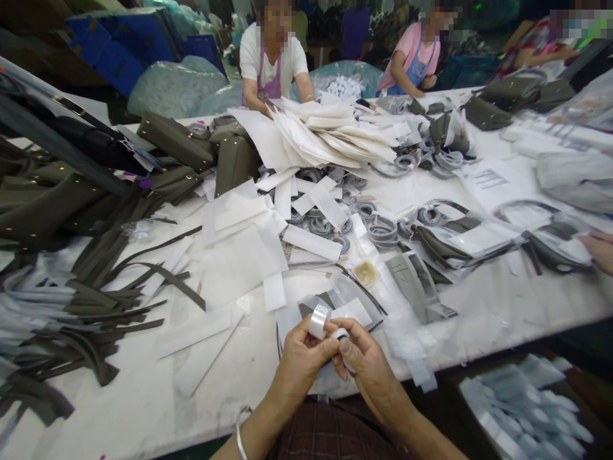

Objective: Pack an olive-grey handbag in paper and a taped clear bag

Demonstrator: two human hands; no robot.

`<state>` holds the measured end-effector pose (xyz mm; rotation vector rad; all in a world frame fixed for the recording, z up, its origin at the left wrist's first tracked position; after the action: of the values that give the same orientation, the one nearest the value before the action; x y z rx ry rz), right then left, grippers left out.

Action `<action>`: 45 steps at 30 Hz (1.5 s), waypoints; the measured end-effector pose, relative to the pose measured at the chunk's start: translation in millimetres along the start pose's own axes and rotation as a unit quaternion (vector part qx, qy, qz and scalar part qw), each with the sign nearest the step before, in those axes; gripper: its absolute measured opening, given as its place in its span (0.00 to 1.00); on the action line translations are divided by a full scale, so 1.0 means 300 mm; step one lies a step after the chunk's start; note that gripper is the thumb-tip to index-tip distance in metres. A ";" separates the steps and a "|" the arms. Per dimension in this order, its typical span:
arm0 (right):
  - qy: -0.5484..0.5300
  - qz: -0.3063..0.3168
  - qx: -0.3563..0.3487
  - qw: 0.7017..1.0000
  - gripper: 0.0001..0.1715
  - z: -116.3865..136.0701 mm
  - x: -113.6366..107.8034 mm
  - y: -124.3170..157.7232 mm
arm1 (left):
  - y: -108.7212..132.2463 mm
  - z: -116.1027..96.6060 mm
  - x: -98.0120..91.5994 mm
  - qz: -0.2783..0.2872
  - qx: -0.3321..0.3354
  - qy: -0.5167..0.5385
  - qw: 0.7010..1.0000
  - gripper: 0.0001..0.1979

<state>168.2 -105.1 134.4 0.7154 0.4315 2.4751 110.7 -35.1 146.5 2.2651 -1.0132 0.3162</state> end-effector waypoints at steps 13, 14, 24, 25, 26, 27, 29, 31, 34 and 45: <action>0.369 -0.109 -0.190 0.904 0.14 0.145 -0.092 0.028 | -0.022 0.105 -0.095 -0.084 -0.037 0.004 0.996 0.25; 0.376 -0.094 -0.206 0.899 0.11 0.152 -0.091 0.028 | -0.021 0.119 -0.085 -0.076 -0.052 0.015 0.996 0.26; 0.325 -0.088 0.012 0.941 0.15 0.005 -0.274 0.112 | -0.006 0.321 0.066 0.060 -0.219 0.055 0.972 0.31; 0.311 -0.110 0.032 0.943 0.15 -0.019 -0.307 0.138 | -0.009 0.337 0.083 0.081 -0.222 0.035 0.971 0.31; 0.295 -0.127 0.055 0.946 0.15 -0.051 -0.342 0.166 | -0.014 0.348 0.100 0.105 -0.218 0.000 0.970 0.31; 0.283 -0.139 0.079 0.946 0.15 -0.085 -0.379 0.196 | -0.021 0.355 0.117 0.130 -0.209 -0.042 0.968 0.31; 0.300 -0.152 0.104 0.936 0.15 -0.138 -0.465 0.258 | -0.034 0.357 0.144 0.171 -0.185 -0.117 0.961 0.29; 0.370 -0.153 0.096 0.911 0.14 -0.159 -0.556 0.315 | -0.050 0.337 0.154 0.185 -0.157 -0.154 0.958 0.25; 0.486 -0.139 0.055 0.861 0.11 -0.158 -0.647 0.368 | -0.068 0.270 0.152 0.191 -0.094 -0.192 0.958 0.20; 0.156 -0.187 0.041 0.969 0.25 -0.027 -0.396 0.167 | -0.039 0.152 0.080 0.168 -0.105 0.013 0.980 0.25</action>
<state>229.7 -213.9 101.8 0.2400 0.7169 2.2171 133.7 -72.1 116.8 1.8939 -1.3498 0.3600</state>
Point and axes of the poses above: each hand's wrist, its own y-axis away from the middle knuckle, its own x-axis out of the palm, z = x × y, the point moved 10 cm from there along -y, towards the middle knuckle
